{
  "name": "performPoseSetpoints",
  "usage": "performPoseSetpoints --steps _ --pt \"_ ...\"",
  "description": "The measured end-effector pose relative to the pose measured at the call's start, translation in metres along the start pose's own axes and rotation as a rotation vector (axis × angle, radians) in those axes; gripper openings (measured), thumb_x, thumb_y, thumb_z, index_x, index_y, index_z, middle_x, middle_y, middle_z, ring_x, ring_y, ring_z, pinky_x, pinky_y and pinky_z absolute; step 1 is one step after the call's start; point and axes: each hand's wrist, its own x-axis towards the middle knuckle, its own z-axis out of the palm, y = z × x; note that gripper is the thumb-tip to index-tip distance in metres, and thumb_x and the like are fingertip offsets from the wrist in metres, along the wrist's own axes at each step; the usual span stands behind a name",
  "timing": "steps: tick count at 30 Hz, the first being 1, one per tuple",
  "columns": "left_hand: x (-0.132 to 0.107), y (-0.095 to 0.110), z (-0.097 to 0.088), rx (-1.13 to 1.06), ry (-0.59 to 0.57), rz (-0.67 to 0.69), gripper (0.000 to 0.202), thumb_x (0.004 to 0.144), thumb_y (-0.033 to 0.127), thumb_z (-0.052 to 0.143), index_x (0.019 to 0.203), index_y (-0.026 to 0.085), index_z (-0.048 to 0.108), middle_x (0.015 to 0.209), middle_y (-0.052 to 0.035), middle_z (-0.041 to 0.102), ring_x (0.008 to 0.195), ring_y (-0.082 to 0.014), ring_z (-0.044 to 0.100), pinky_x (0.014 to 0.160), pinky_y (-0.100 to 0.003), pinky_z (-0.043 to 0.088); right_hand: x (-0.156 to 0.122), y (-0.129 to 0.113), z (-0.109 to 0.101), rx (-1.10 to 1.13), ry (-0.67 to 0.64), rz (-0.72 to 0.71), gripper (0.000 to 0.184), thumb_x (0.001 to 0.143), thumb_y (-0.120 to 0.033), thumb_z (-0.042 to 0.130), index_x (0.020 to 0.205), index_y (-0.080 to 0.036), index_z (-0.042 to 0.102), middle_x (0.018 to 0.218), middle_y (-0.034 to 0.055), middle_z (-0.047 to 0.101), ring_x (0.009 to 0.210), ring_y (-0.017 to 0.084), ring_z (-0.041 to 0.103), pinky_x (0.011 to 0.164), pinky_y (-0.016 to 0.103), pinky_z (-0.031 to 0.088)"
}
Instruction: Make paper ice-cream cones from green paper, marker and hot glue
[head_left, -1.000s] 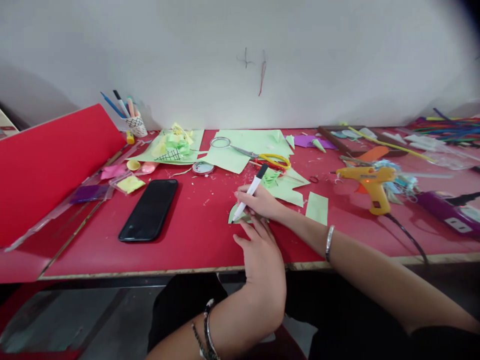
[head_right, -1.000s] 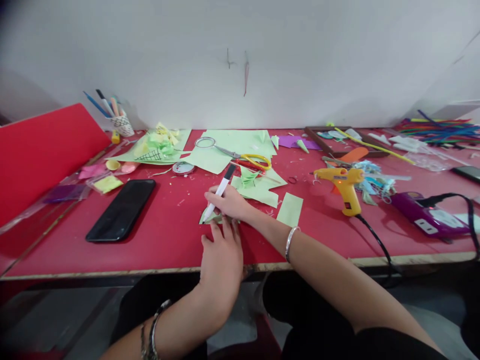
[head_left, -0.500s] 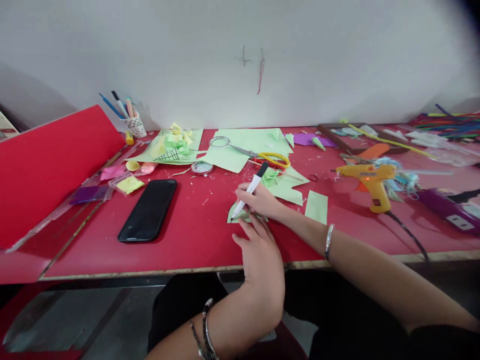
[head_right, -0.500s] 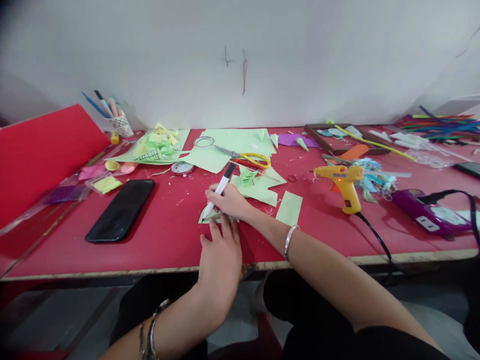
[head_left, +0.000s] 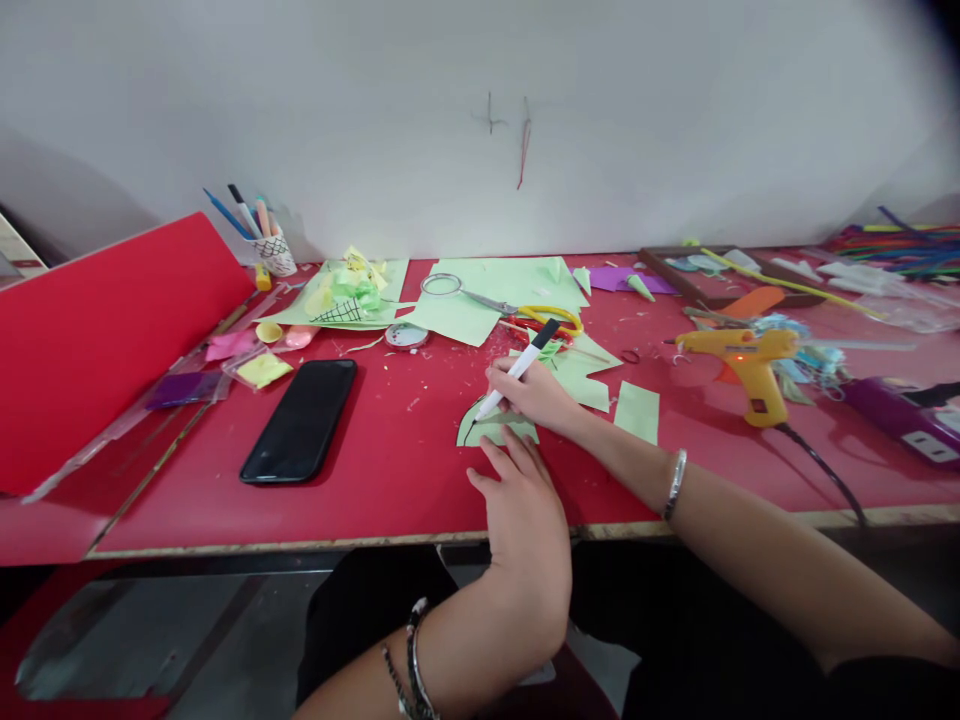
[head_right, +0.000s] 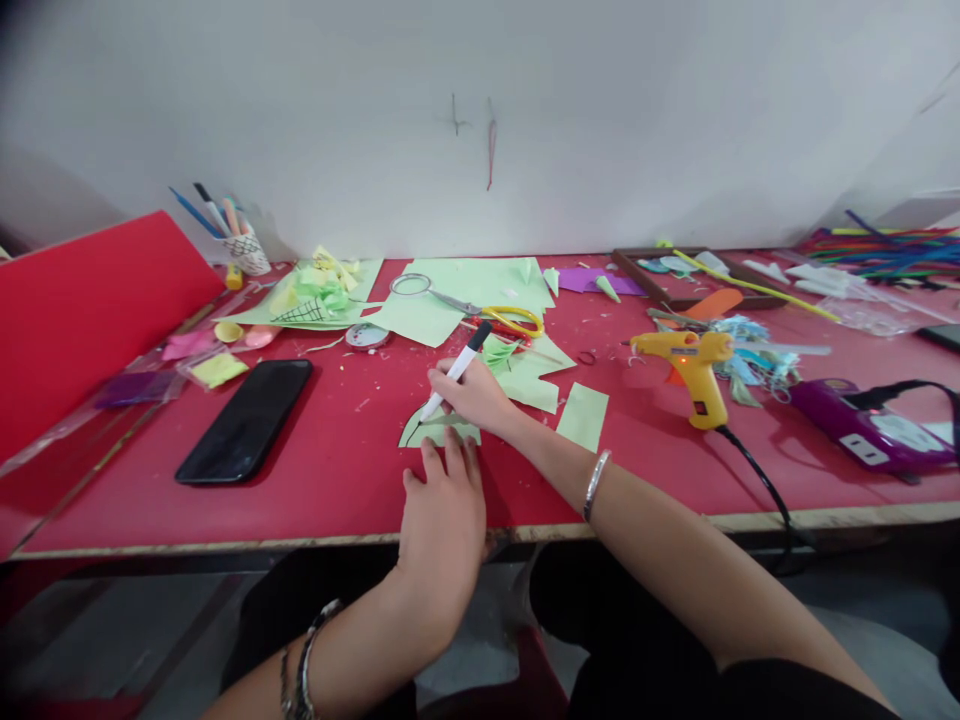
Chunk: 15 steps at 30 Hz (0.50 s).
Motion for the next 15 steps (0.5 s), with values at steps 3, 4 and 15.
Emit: performPoseSetpoints --steps 3,4,15 --pt "0.0000 -0.0003 0.0002 -0.016 0.027 -0.006 0.068 0.072 0.018 0.056 0.131 0.001 0.027 0.135 -0.0273 0.027 0.118 -0.0445 0.033 0.082 -0.051 0.046 0.0007 0.0018 -0.0022 -0.019 0.014 -0.020 0.025 0.077 -0.028 0.041 0.054 -0.017 0.044 0.040 -0.0060 0.043 0.035 0.005 0.035 0.034 0.016 0.028" --pt "0.0000 -0.0002 0.0005 -0.023 0.036 -0.010 0.067 0.072 0.017 0.056 0.131 0.001 0.028 0.134 -0.0271 0.028 0.118 -0.0443 0.033 0.081 -0.051 0.046 0.0009 0.0024 -0.0027 -0.028 0.023 -0.030 0.026 0.077 -0.028 0.041 0.054 -0.017 0.044 0.041 -0.0059 0.043 0.035 0.005 0.035 0.035 0.016 0.028" --pt "-0.0016 0.0007 -0.0009 -0.031 0.043 -0.008 0.065 0.072 0.014 0.055 0.131 0.003 0.030 0.134 -0.0272 0.028 0.118 -0.0432 0.034 0.082 -0.051 0.045 0.0001 0.0017 -0.0088 -0.114 0.132 -0.064 0.025 0.076 -0.028 0.041 0.052 -0.018 0.040 0.042 -0.0054 0.043 0.039 0.006 0.037 0.041 0.018 0.029"
